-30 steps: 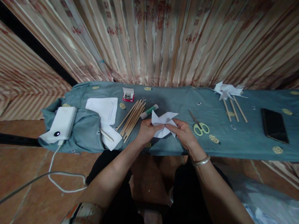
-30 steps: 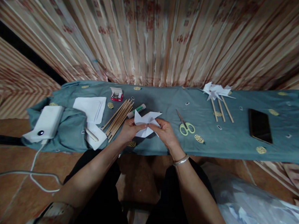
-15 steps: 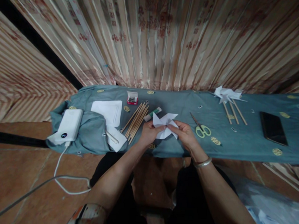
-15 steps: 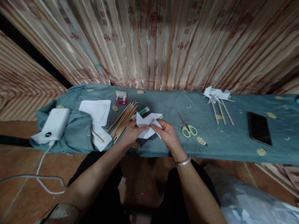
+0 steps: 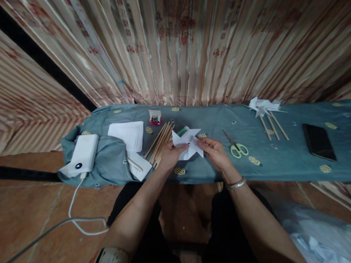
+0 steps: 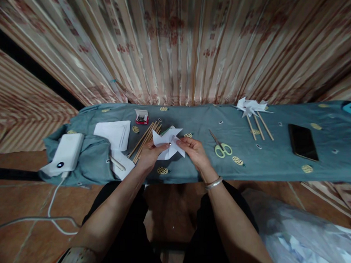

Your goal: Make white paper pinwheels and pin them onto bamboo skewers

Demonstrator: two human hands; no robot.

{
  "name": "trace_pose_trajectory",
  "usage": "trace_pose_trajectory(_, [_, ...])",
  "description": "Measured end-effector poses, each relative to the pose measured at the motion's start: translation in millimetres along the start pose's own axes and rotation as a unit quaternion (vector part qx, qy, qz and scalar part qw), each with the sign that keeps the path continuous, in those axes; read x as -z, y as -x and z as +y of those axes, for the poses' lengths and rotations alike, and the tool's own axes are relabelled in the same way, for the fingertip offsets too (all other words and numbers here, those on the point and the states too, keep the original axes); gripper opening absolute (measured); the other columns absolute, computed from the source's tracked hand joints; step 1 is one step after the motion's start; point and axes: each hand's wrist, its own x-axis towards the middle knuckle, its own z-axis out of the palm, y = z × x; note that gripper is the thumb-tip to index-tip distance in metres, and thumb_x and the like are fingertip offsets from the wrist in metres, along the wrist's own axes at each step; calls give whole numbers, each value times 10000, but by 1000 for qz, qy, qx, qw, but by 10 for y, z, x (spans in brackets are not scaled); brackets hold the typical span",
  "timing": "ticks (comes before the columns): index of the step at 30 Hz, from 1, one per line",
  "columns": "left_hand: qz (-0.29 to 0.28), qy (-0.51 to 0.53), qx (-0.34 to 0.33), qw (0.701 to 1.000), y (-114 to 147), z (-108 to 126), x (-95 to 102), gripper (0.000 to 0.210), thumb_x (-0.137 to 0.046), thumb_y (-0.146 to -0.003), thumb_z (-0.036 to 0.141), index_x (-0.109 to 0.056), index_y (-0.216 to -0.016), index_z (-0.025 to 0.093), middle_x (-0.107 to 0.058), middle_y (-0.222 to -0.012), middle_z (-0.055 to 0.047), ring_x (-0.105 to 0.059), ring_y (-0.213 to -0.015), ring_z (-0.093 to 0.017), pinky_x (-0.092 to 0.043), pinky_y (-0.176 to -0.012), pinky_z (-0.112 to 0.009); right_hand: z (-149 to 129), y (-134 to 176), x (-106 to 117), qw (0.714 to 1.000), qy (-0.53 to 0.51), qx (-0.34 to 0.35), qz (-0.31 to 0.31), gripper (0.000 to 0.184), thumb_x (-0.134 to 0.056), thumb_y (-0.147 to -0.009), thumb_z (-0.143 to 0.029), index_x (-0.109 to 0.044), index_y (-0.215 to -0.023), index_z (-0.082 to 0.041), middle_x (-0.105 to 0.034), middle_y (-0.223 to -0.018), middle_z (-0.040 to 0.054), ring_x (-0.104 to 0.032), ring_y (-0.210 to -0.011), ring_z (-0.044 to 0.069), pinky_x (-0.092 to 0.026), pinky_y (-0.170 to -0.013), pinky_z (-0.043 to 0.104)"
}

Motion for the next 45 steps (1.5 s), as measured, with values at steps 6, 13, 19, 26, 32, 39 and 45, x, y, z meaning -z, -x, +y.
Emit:
trace_pose_trajectory(6, [-9, -18, -4, 1000, 42, 0, 28, 333, -882, -459, 298, -754, -730, 154, -750, -728, -29, -668, -668, -184, -521, -693, -310, 41, 18, -106, 999, -12, -25, -15, 364, -898, -526, -437, -757, -759, -195, -735, -709, -7, -617, -609, 135, -480, -631, 283])
trace_pose_trajectory(13, [-4, -29, 8, 1000, 43, -10, 58, 362, -898, -431, 308, -754, -721, 145, -734, -678, -22, -648, -614, -172, -521, -669, -314, 70, 8, -143, 999, -23, -27, -21, 367, -908, -498, -407, -758, -747, -182, -730, -679, -19, -606, -577, 114, -470, -595, 253])
trace_pose_trajectory(19, [-41, -42, 8, 998, 54, -11, 75, 370, -904, -458, 338, -759, -737, 145, -746, -721, -38, -663, -656, -182, -530, -699, -320, 31, 42, -154, 998, -26, -47, -38, 362, -905, -511, -401, -766, -765, -184, -745, -686, -8, -635, -594, 124, -500, -625, 260])
trace_pose_trajectory(26, [-2, -213, -121, 970, -154, 21, 391, 324, -732, -751, 430, -768, -907, 148, -758, -870, -83, -688, -783, -198, -536, -787, -333, -88, 70, 31, 999, -34, -23, 4, 314, -896, -544, -377, -769, -767, -197, -767, -716, 13, -652, -579, 139, -513, -607, 265])
trace_pose_trajectory(32, [-20, -610, -240, 755, -195, 70, 621, 285, -655, -798, 115, -716, -1073, 158, -704, -1097, -112, -646, -1068, -252, -494, -1002, -385, -206, 98, 187, 998, -51, -7, 33, 286, -900, -534, -366, -768, -734, -210, -771, -710, 14, -673, -595, 154, -534, -654, 283])
trace_pose_trajectory(39, [-34, -698, -219, 681, -163, 70, 577, 303, -530, -841, 63, -682, -1093, 135, -685, -1101, -120, -638, -1075, -242, -500, -980, -344, -240, 145, 205, 998, -60, -5, 27, 303, -896, -534, -365, -771, -762, -210, -778, -737, 20, -691, -622, 175, -546, -670, 304])
trace_pose_trajectory(45, [-11, -746, -204, 634, -145, 109, 512, 308, -477, -847, 57, -681, -1059, 146, -685, -1077, -121, -656, -1033, -229, -499, -890, -296, -256, 179, 228, 997, -76, 2, 25, 287, -900, -528, -355, -763, -732, -205, -779, -744, 20, -695, -640, 178, -532, -666, 297])
